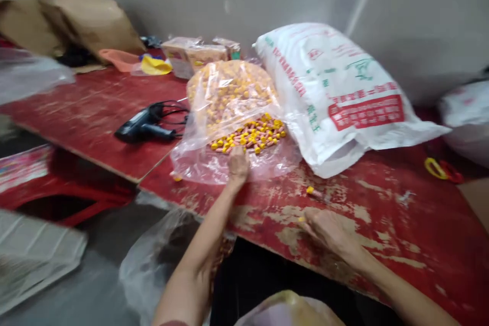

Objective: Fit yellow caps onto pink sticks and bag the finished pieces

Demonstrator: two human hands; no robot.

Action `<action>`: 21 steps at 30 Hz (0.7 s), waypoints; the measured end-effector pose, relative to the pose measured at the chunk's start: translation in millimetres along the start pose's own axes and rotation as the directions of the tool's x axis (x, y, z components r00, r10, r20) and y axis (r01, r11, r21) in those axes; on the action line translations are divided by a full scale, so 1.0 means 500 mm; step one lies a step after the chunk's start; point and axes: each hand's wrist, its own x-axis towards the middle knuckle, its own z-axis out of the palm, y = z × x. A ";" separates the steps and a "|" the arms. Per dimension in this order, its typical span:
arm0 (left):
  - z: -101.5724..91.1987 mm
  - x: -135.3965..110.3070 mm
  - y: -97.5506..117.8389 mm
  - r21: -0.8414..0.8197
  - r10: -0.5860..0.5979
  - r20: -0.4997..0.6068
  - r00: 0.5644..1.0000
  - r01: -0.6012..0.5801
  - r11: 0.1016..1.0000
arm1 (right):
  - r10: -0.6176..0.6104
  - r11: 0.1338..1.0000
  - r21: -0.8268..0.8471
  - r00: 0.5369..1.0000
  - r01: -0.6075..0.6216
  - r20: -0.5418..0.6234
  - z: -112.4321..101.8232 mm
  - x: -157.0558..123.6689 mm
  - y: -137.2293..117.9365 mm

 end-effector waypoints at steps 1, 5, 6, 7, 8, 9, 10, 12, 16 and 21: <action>0.009 0.022 -0.002 -0.004 0.019 0.003 1.000 -0.019 1.000 | -0.010 1.000 0.010 0.997 0.011 -0.079 0.011 0.004 0.002; 0.046 0.072 -0.009 0.137 0.097 0.011 0.995 -0.097 0.986 | -0.007 0.990 -0.133 0.926 -0.047 -0.378 0.055 0.035 -0.005; 0.054 0.076 -0.012 0.182 0.116 0.011 0.993 -0.116 0.977 | -0.008 0.983 -0.167 0.905 -0.070 -0.426 0.064 0.041 -0.008; 0.061 0.077 -0.015 0.216 0.134 0.010 0.991 -0.133 0.967 | -0.013 0.980 -0.183 0.888 -0.080 -0.460 0.070 0.044 -0.009; 0.066 0.077 -0.019 0.233 0.147 0.006 0.989 -0.144 0.962 | -0.024 0.981 -0.179 0.876 -0.071 -0.482 0.073 0.046 -0.007; 0.070 0.076 -0.024 0.232 0.152 -0.001 0.988 -0.148 0.961 | -0.034 0.987 -0.155 0.865 -0.051 -0.500 0.072 0.046 0.000; 0.074 0.074 -0.028 0.232 0.152 -0.010 0.988 -0.145 0.962 | -0.034 0.993 -0.115 0.849 -0.032 -0.527 0.068 0.046 0.012; 0.077 0.072 -0.037 0.231 0.140 -0.027 0.990 -0.130 0.964 | 0.021 0.999 -0.019 0.804 -0.041 -0.594 0.048 0.053 0.056; 0.066 0.069 -0.044 0.083 0.099 -0.115 0.988 -0.090 0.992 | 0.309 0.944 0.103 0.730 -0.314 -0.610 -0.022 0.132 0.195; 0.035 0.009 -0.034 -0.089 0.067 -0.257 0.964 -0.092 0.992 | 0.348 0.931 0.077 0.798 -0.358 -0.492 -0.086 0.291 0.288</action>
